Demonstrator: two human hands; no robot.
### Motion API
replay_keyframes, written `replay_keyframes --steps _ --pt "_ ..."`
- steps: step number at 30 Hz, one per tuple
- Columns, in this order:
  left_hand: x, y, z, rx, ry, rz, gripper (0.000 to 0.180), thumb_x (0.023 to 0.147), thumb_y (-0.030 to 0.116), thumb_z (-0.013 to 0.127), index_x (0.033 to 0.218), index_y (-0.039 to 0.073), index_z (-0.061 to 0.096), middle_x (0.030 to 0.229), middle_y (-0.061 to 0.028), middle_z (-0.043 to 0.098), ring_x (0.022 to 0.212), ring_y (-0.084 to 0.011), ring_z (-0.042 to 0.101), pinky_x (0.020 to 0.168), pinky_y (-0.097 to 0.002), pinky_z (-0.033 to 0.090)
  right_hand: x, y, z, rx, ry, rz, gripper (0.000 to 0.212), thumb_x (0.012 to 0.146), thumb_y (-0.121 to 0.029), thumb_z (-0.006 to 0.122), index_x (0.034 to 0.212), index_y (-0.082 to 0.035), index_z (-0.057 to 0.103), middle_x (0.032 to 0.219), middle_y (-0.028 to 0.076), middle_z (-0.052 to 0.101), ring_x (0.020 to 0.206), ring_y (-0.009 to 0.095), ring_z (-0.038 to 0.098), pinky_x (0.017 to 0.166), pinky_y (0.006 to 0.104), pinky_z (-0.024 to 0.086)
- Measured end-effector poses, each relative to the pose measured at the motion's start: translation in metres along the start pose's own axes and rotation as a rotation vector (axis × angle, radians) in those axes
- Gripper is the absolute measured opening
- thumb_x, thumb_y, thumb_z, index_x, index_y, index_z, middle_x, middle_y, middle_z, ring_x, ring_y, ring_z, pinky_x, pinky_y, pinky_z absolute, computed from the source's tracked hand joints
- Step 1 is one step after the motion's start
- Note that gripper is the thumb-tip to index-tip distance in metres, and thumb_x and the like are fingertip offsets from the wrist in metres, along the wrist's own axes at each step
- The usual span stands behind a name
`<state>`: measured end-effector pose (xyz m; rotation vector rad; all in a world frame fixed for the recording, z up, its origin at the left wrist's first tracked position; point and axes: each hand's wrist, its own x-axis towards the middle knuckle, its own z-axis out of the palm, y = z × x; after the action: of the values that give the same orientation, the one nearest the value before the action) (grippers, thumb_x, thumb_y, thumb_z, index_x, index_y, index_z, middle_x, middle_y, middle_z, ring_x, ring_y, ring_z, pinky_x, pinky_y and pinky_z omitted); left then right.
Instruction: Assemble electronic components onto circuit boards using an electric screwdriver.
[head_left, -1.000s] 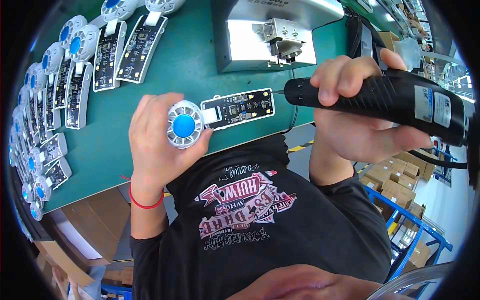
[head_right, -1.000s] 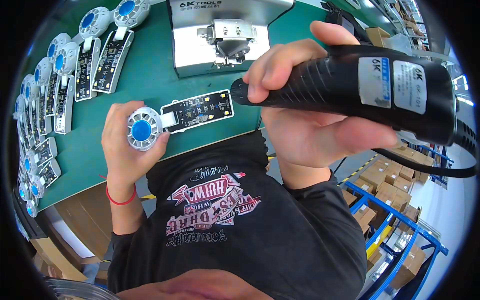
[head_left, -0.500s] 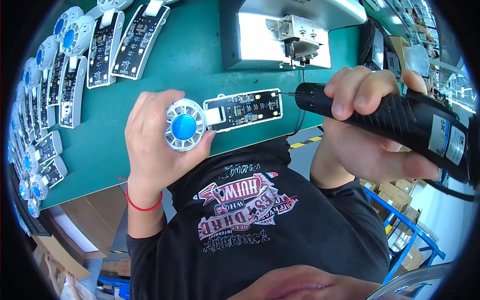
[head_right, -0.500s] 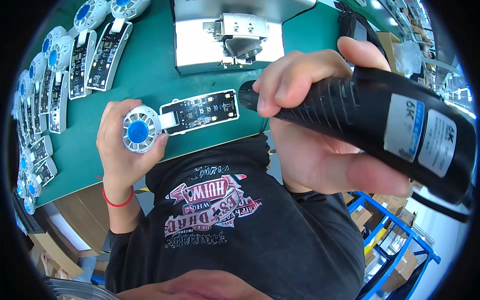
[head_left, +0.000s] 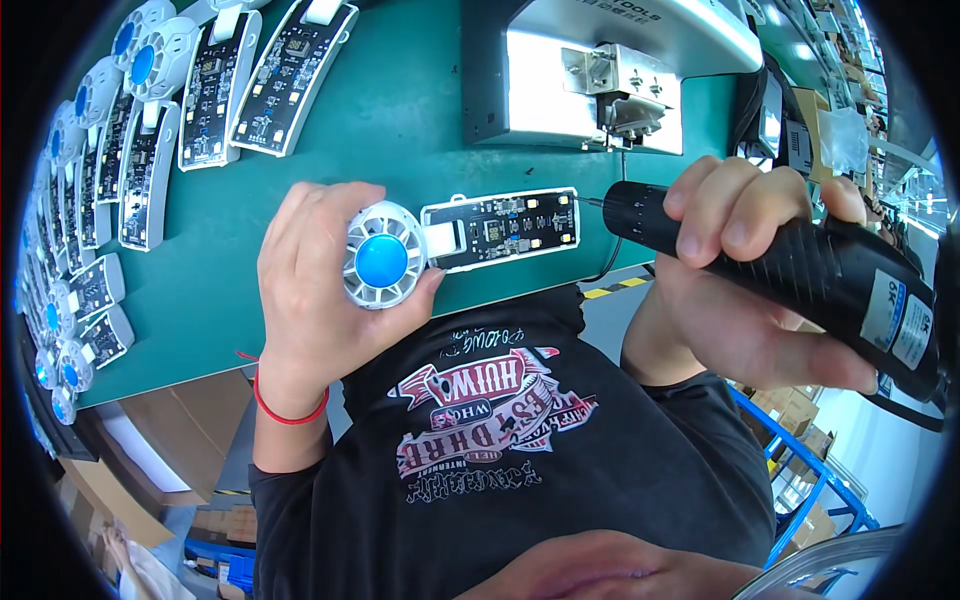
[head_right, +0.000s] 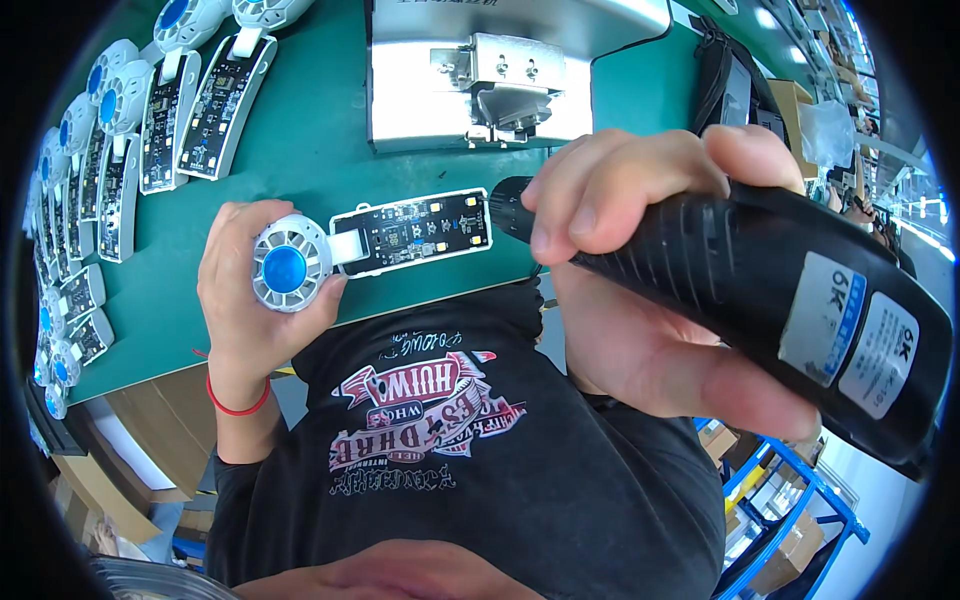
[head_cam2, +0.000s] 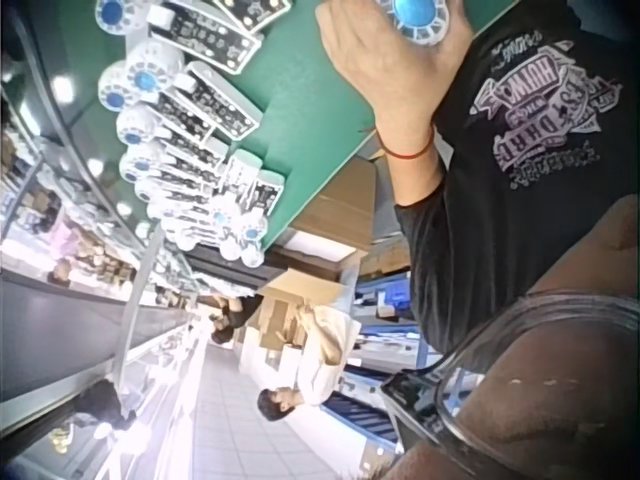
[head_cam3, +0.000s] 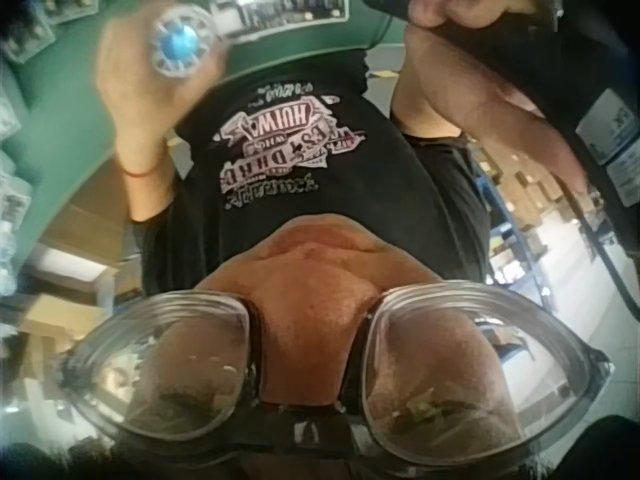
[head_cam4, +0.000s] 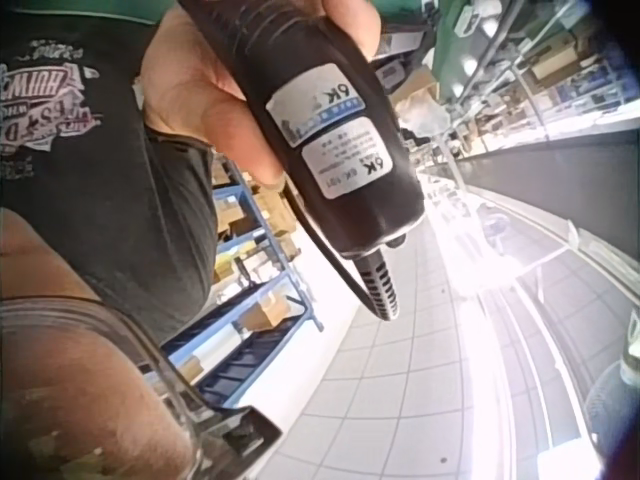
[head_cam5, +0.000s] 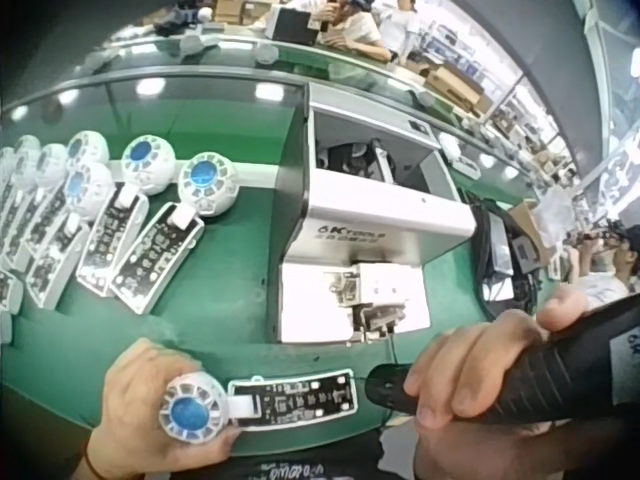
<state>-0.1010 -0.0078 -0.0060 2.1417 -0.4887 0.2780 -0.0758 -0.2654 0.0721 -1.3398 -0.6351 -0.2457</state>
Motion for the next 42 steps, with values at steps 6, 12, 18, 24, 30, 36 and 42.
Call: replay_keyframes --steps 6,12,18,24,30,36,42 --pt "0.000 -0.001 -0.003 -0.003 0.010 0.039 0.050 0.061 0.016 0.084 0.105 0.004 0.062 0.090 -0.0075 0.063 0.072 -0.0221 0.053 0.069 -0.0324 0.046 0.003 0.007 0.000 0.045 -0.082 0.043 0.096 0.087 -0.082 0.043 0.147 -0.008 0.040 0.092 0.007 0.061 0.070 0.017 0.059 0.070 0.0367 0.047" --pt "-0.003 0.000 -0.002 0.045 0.027 0.057 0.049 0.062 0.015 0.082 0.105 0.004 0.062 0.090 -0.0079 0.063 0.072 -0.0225 0.053 0.070 -0.0331 0.046 0.021 -0.020 -0.006 0.021 -0.094 -0.114 0.098 0.085 -0.084 0.041 0.148 -0.008 0.039 0.093 0.007 0.061 0.071 0.019 0.059 0.070 0.0376 0.048" --pt "-0.006 0.000 -0.002 0.069 0.032 0.039 0.050 0.062 0.015 0.082 0.106 0.003 0.061 0.091 -0.0084 0.063 0.072 -0.0229 0.053 0.071 -0.0335 0.046 0.011 -0.033 -0.002 0.004 -0.048 -0.153 0.099 0.086 -0.084 0.040 0.148 -0.008 0.038 0.093 0.007 0.061 0.070 0.018 0.059 0.070 0.0378 0.048" --pt "-0.006 -0.002 0.000 0.073 0.054 0.014 0.051 0.062 0.015 0.082 0.107 0.003 0.061 0.090 -0.0084 0.063 0.072 -0.0228 0.053 0.070 -0.0334 0.046 0.004 -0.029 0.008 0.021 -0.025 -0.115 0.098 0.087 -0.083 0.039 0.149 -0.008 0.035 0.093 0.007 0.061 0.070 0.017 0.060 0.070 0.0378 0.048" --pt "-0.004 -0.002 0.000 0.080 0.057 0.041 0.051 0.063 0.016 0.082 0.109 0.002 0.061 0.090 -0.0084 0.062 0.072 -0.0222 0.053 0.070 -0.0331 0.046 -0.012 -0.021 0.008 0.024 0.006 -0.036 0.098 0.088 -0.082 0.039 0.150 -0.007 0.034 0.092 0.007 0.060 0.069 0.016 0.060 0.070 0.0376 0.048" --pt "-0.006 -0.004 0.002 0.088 0.058 0.039 0.052 0.063 0.016 0.082 0.109 0.002 0.061 0.090 -0.0084 0.063 0.072 -0.0218 0.053 0.070 -0.0327 0.046 -0.023 -0.013 0.004 0.009 0.008 -0.024 0.096 0.089 -0.081 0.041 0.149 -0.006 0.034 0.092 0.007 0.061 0.067 0.016 0.060 0.070 0.0369 0.048" --pt "-0.007 -0.004 0.002 0.089 0.060 0.040 0.052 0.063 0.016 0.082 0.109 0.003 0.061 0.090 -0.0082 0.063 0.072 -0.0217 0.053 0.070 -0.0322 0.046 -0.023 -0.014 0.007 -0.014 0.012 -0.029 0.096 0.088 -0.081 0.041 0.148 -0.006 0.036 0.091 0.006 0.061 0.066 0.016 0.060 0.070 0.0369 0.049"
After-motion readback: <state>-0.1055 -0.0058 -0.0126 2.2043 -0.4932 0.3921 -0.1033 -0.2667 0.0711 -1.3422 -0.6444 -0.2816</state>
